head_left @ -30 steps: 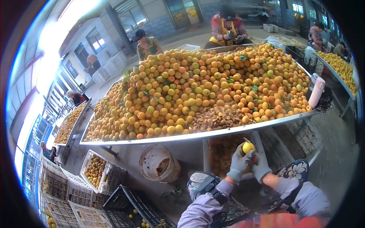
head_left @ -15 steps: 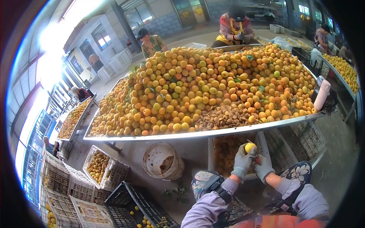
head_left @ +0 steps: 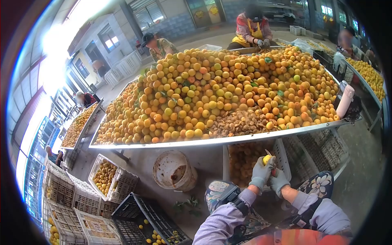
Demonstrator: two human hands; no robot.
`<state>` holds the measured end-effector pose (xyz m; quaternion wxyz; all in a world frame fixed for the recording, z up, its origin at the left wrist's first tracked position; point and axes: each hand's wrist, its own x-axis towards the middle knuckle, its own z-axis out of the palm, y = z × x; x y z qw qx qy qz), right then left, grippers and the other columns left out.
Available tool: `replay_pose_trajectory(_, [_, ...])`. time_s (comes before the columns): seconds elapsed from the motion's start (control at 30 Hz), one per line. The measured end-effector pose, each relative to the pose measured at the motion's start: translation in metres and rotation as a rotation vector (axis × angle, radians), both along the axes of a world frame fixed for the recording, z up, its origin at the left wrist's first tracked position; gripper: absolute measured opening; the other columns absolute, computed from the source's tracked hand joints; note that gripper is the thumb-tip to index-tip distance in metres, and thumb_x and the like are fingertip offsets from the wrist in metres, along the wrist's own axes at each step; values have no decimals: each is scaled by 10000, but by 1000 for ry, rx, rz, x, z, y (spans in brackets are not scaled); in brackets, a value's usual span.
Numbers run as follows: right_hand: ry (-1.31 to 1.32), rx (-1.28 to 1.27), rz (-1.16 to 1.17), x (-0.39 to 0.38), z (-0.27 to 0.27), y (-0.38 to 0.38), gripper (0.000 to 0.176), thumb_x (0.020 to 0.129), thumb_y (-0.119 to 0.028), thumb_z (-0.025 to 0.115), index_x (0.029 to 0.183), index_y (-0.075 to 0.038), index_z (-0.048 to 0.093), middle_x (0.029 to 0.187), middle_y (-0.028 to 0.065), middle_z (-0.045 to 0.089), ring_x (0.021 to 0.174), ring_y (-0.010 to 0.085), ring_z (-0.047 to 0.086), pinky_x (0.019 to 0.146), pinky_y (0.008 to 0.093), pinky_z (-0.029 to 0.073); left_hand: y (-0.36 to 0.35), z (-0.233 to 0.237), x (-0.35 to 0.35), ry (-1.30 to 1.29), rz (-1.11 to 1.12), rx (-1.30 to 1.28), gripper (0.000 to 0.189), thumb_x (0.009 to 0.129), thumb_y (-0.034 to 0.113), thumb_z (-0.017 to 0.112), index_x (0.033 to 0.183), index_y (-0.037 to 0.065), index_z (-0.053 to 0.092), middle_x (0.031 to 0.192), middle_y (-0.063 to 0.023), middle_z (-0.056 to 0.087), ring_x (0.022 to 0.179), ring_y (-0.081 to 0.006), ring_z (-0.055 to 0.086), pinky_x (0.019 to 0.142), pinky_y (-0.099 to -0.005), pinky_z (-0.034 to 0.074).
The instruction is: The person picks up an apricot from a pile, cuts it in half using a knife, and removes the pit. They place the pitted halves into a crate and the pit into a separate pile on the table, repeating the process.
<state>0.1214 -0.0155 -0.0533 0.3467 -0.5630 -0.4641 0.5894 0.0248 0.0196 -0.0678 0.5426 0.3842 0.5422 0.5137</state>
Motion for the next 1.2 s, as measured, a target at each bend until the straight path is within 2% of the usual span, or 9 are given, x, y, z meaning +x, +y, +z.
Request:
replay_pose_trajectory(0.07, [111, -73, -45, 4, 24, -1, 77, 879, -145, 568, 899, -71, 577, 677, 16, 559, 545, 113, 515, 488, 269, 405, 1, 0, -1, 21, -24, -40, 330, 911, 322, 659, 1031, 25, 577, 831, -31, 636, 708, -80, 595, 648, -225, 505])
replay_pose_trajectory(0.13, [168, -488, 199, 16, 51, 2, 60, 882, -132, 551, 826, -113, 540, 616, -14, 498, 450, 92, 422, 415, 256, 341, -1, 1, -4, -64, -53, -25, 323, 908, 321, 664, 1020, 29, 580, 834, -12, 617, 695, -75, 583, 649, -225, 506])
replay_pose_trajectory(0.5, [464, -624, 272, 37, 44, -6, 98, 906, -140, 541, 826, -146, 484, 570, -32, 434, 415, 78, 363, 365, 242, 301, -8, 9, -4, -334, -281, -95, 342, 925, 347, 635, 1063, 37, 585, 928, -4, 593, 823, -87, 601, 719, -246, 526])
replay_pose_trajectory(0.57, [191, -454, 121, 31, 51, -11, 81, 909, -192, 580, 872, -131, 541, 572, -32, 468, 406, 65, 361, 371, 229, 293, -6, 7, -2, -362, -292, -102, 354, 923, 345, 637, 1088, 36, 587, 947, -5, 598, 823, -83, 597, 726, -243, 526])
replay_pose_trajectory(0.77, [143, -156, -249, 48, 66, -15, 133, 897, -237, 633, 947, -125, 581, 623, -8, 510, 401, 74, 398, 353, 232, 300, -4, 13, -8, 263, -29, 423, 457, 874, 282, 712, 1224, 46, 539, 1031, -24, 608, 892, -103, 574, 782, -252, 504])
replay_pose_trajectory(0.8, [227, -159, -267, 55, 66, -9, 163, 891, -260, 644, 964, -123, 592, 645, -1, 521, 422, 73, 411, 363, 232, 315, -8, 17, -4, 129, -53, 416, 496, 849, 266, 739, 1235, 48, 517, 1049, -33, 596, 910, -119, 574, 795, -269, 505])
replay_pose_trajectory(0.93, [461, -189, -315, 54, 70, 17, 263, 876, -333, 659, 1009, -109, 624, 761, 16, 558, 528, 77, 482, 475, 247, 411, -23, 43, -7, 533, -179, 538, 412, 860, 246, 720, 1166, 36, 540, 1051, -118, 637, 899, -174, 629, 775, -305, 529])
replay_pose_trajectory(1.1, [550, -23, -286, 20, 52, 13, 246, 900, -322, 655, 997, -96, 650, 851, -31, 589, 718, 30, 501, 640, 199, 424, -27, 58, -9, 858, -180, 631, 383, 888, 358, 613, 1141, 73, 574, 956, -172, 657, 851, -342, 663, 710, -418, 518])
replay_pose_trajectory(1.2, [596, 55, -374, 9, 53, 15, 166, 929, -264, 611, 853, -119, 587, 700, -41, 562, 523, 46, 507, 478, 213, 402, -23, 48, -8, 906, -96, 661, 529, 882, 583, 520, 1092, 100, 565, 749, -150, 646, 674, -352, 637, 615, -446, 484])
